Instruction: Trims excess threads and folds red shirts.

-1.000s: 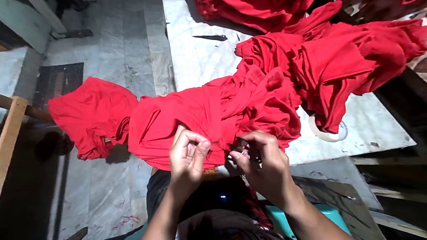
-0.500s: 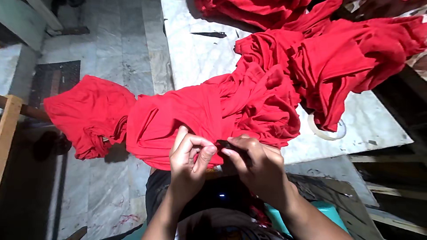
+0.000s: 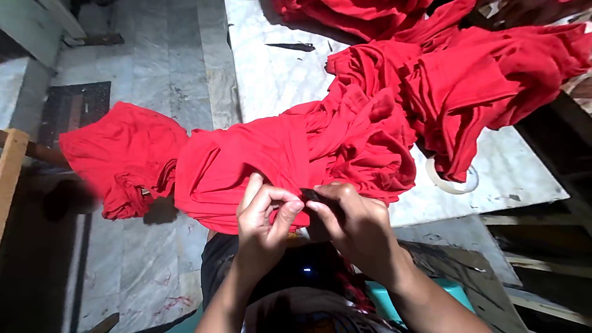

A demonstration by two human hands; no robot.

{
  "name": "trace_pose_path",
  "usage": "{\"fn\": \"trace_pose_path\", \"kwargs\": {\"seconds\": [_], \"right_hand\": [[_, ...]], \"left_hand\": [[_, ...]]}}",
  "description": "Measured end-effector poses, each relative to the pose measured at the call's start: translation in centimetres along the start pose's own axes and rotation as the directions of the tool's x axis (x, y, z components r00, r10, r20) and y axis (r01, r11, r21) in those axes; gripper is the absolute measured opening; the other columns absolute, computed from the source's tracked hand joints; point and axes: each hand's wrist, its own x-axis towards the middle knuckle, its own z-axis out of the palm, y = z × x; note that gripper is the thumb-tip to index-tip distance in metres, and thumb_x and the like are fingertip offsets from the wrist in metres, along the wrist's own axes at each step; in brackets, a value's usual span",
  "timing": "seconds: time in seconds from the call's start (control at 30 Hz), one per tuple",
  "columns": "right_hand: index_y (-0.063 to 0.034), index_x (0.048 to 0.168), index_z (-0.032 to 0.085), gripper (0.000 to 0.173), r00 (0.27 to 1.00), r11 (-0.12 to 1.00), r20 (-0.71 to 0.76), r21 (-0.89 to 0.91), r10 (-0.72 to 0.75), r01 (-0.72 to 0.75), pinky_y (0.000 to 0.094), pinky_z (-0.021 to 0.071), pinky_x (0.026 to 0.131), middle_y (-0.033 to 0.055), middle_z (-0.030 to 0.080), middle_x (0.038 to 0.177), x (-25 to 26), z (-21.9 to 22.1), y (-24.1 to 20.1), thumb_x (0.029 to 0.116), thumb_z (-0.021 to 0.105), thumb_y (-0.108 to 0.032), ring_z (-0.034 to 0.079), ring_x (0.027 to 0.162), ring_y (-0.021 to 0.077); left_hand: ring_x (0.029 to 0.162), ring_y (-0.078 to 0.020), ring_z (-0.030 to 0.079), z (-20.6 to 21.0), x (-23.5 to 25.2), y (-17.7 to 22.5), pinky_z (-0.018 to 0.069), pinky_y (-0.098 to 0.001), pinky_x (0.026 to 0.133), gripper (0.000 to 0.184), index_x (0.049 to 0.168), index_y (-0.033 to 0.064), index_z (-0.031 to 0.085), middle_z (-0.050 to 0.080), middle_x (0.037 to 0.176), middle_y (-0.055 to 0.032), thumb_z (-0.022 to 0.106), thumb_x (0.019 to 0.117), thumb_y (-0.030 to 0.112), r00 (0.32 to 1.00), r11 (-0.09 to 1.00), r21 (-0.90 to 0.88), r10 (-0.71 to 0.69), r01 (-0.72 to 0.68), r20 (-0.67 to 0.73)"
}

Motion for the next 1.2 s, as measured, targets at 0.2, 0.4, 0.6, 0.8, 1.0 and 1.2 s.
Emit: {"fn": "trace_pose_path", "kwargs": {"seconds": [0.2, 0.4, 0.6, 0.8, 1.0, 1.2], "right_hand": [[-0.0014, 0.098, 0.067, 0.027, 1.000, 0.999, 0.015, 0.035, -0.026, 0.026, 0.0236, 0.0454, 0.053, 0.0099, 0.068, 0.075, -0.3, -0.3, 0.0, 0.1038, 0.053, -0.024, 0.061, 0.060, 0.0133], [-0.0027, 0.094, 0.067, 0.026, 0.999, 0.999, 0.012, 0.004, -0.035, 0.035, 0.0240, 0.0433, 0.050, 0.0083, 0.066, 0.071, -0.1, 0.1, -0.3, 0.1038, 0.054, -0.023, 0.060, 0.057, 0.0137], [-0.0025, 0.098, 0.065, 0.024, 0.998, 0.999, -0.043, 0.006, -0.036, 0.036, 0.0202, 0.0446, 0.055, 0.0088, 0.066, 0.074, -0.3, 0.5, -0.4, 0.1028, 0.056, -0.024, 0.059, 0.061, 0.0119], [-0.0002, 0.098, 0.065, 0.024, 0.998, 1.000, -0.054, 0.001, 0.028, -0.028, 0.0206, 0.0452, 0.055, 0.0090, 0.066, 0.073, -0.4, 0.3, -0.4, 0.1010, 0.058, -0.023, 0.059, 0.061, 0.0111], [-0.0021, 0.106, 0.061, 0.022, 0.985, 0.973, -0.172, 0.228, -0.001, 0.041, 0.0077, 0.0394, 0.060, 0.0039, 0.054, 0.074, 0.4, 0.2, -0.2, 0.0946, 0.069, -0.019, 0.049, 0.063, -0.0006], [0.0000, 0.086, 0.073, 0.014, 0.985, 0.980, -0.159, 0.175, -0.065, 0.093, 0.0135, 0.0346, 0.054, 0.0045, 0.052, 0.067, 2.0, 1.7, -0.1, 0.0907, 0.064, -0.009, 0.046, 0.059, 0.0048]], "left_hand": [[0.082, 0.0099, 0.053, -0.5, -0.1, 0.2, 0.0453, -0.0065, 0.073, 0.015, 0.087, 0.0145, 0.060, 0.055, 0.086, 0.0117, 0.061, 0.1004, 0.022, 0.999, 0.999, -0.026, -0.041, 0.040, -0.010], [0.085, 0.0100, 0.055, -0.1, -0.2, 0.1, 0.0487, -0.0071, 0.073, 0.014, 0.087, 0.0152, 0.060, 0.056, 0.089, 0.0118, 0.062, 0.0993, 0.021, 0.999, 0.999, -0.030, -0.046, 0.045, -0.010], [0.083, 0.0092, 0.054, -0.3, -0.2, 0.2, 0.0483, -0.0071, 0.072, 0.015, 0.086, 0.0153, 0.060, 0.054, 0.089, 0.0109, 0.063, 0.0991, 0.021, 0.998, 0.996, -0.061, -0.058, 0.057, -0.012], [0.088, 0.0085, 0.057, -0.3, -0.4, 0.4, 0.0501, -0.0096, 0.076, 0.013, 0.088, 0.0180, 0.062, 0.058, 0.092, 0.0133, 0.062, 0.0998, 0.021, 0.994, 0.982, -0.157, -0.105, 0.105, 0.003], [0.113, 0.0023, 0.057, -1.7, -1.0, 0.4, 0.0504, -0.0191, 0.096, 0.016, 0.093, 0.0200, 0.067, 0.063, 0.114, 0.0135, 0.062, 0.1017, 0.032, 0.970, 0.908, -0.377, -0.104, 0.183, 0.220], [0.119, -0.0008, 0.056, -2.1, -1.1, 0.2, 0.0479, -0.0218, 0.100, 0.029, 0.091, 0.0215, 0.068, 0.063, 0.118, 0.0126, 0.053, 0.1049, 0.042, 0.960, 0.888, -0.414, -0.093, 0.201, 0.265]]}}
